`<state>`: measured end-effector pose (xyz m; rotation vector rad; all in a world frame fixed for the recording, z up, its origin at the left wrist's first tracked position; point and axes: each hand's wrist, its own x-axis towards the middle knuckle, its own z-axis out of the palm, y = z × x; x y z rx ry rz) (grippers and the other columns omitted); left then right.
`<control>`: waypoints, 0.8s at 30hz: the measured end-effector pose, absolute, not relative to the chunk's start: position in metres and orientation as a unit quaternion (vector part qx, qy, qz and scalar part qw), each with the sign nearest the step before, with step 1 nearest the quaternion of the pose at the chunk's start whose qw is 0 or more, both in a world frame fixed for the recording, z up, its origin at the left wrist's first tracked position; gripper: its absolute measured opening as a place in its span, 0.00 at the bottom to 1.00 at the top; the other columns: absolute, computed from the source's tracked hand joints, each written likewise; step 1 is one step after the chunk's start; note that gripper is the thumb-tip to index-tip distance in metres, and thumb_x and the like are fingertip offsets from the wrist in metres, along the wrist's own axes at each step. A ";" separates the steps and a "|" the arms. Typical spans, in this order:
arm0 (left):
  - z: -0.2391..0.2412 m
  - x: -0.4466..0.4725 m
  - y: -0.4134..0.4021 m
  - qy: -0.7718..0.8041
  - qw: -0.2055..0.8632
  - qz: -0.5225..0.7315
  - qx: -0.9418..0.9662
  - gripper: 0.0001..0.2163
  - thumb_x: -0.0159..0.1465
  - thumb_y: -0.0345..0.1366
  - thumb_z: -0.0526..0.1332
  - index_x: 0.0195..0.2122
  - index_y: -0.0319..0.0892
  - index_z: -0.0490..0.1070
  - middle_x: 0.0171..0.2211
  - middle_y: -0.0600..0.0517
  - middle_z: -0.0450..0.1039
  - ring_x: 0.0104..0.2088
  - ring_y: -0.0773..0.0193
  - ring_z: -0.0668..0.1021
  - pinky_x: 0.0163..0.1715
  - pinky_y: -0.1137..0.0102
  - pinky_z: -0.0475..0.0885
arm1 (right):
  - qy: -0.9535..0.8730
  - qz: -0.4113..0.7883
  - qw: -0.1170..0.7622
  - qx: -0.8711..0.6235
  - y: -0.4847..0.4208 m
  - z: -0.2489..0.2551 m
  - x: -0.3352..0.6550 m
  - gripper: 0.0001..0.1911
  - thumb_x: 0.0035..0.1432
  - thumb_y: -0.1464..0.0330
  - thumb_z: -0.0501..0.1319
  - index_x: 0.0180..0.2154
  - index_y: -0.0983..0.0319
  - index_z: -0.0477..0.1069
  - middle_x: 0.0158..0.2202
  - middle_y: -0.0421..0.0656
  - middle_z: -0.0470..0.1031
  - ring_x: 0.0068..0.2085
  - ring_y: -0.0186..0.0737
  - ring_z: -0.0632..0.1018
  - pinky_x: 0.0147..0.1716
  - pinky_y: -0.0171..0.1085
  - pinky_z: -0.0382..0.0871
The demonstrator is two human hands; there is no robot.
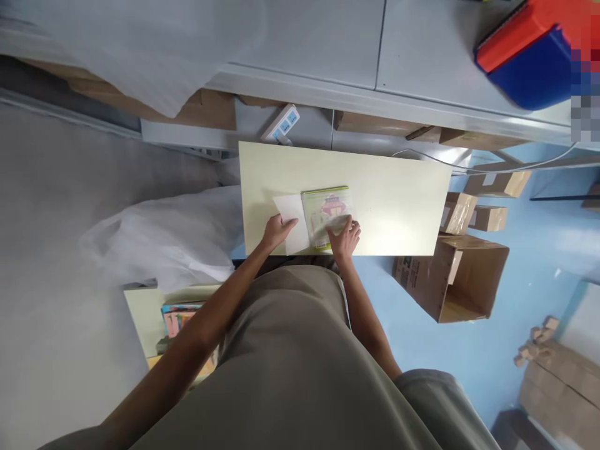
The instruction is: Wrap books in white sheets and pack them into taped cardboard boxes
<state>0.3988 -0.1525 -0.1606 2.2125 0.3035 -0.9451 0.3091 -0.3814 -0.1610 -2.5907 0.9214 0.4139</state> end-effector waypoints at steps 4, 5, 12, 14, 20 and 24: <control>-0.154 0.401 -0.192 0.006 0.401 -0.356 0.844 0.08 0.70 0.42 0.66 0.41 0.44 0.78 0.38 0.47 0.83 0.41 0.53 0.82 0.44 0.64 0.74 | 0.328 0.152 0.183 -0.914 -0.381 -0.159 0.313 0.45 0.62 0.52 0.71 0.73 0.60 0.60 0.66 0.62 0.66 0.64 0.67 0.69 0.60 0.62 0.74; -0.154 0.401 -0.205 -0.008 0.403 -0.355 0.844 0.06 0.70 0.41 0.65 0.41 0.44 0.77 0.39 0.47 0.83 0.42 0.53 0.83 0.45 0.64 0.74 | 0.329 0.153 0.185 -0.913 -0.383 -0.159 0.314 0.44 0.62 0.53 0.71 0.72 0.61 0.60 0.66 0.62 0.66 0.64 0.67 0.70 0.60 0.62 0.74; -0.166 0.399 -0.264 0.027 0.389 -0.387 0.835 0.04 0.71 0.31 0.64 0.45 0.44 0.76 0.47 0.44 0.85 0.49 0.52 0.84 0.53 0.61 0.76 | 0.375 0.112 0.295 -0.872 -0.420 -0.168 0.325 0.27 0.66 0.59 0.65 0.60 0.66 0.69 0.50 0.56 0.78 0.53 0.55 0.78 0.60 0.53 0.73; -0.168 0.397 -0.267 0.033 0.393 -0.391 0.831 0.06 0.71 0.31 0.65 0.48 0.43 0.76 0.48 0.43 0.84 0.50 0.52 0.84 0.56 0.60 0.76 | 0.382 0.131 0.340 -0.849 -0.433 -0.169 0.328 0.21 0.67 0.58 0.62 0.55 0.65 0.72 0.43 0.51 0.80 0.46 0.51 0.80 0.54 0.49 0.76; -0.162 0.377 -0.259 0.083 0.506 -0.386 0.767 0.25 0.70 0.47 0.70 0.62 0.38 0.74 0.62 0.35 0.78 0.60 0.46 0.81 0.60 0.56 0.77 | 0.316 0.131 0.438 -0.832 -0.439 -0.147 0.320 0.22 0.70 0.49 0.58 0.47 0.61 0.75 0.46 0.51 0.80 0.39 0.45 0.82 0.43 0.43 0.79; -0.152 0.359 -0.251 0.139 0.631 -0.381 0.661 0.44 0.65 0.56 0.73 0.76 0.43 0.61 0.76 0.34 0.62 0.72 0.40 0.72 0.65 0.54 0.74 | 0.233 0.099 0.508 -0.823 -0.417 -0.123 0.311 0.25 0.71 0.46 0.58 0.50 0.59 0.76 0.55 0.53 0.79 0.41 0.44 0.83 0.39 0.41 0.81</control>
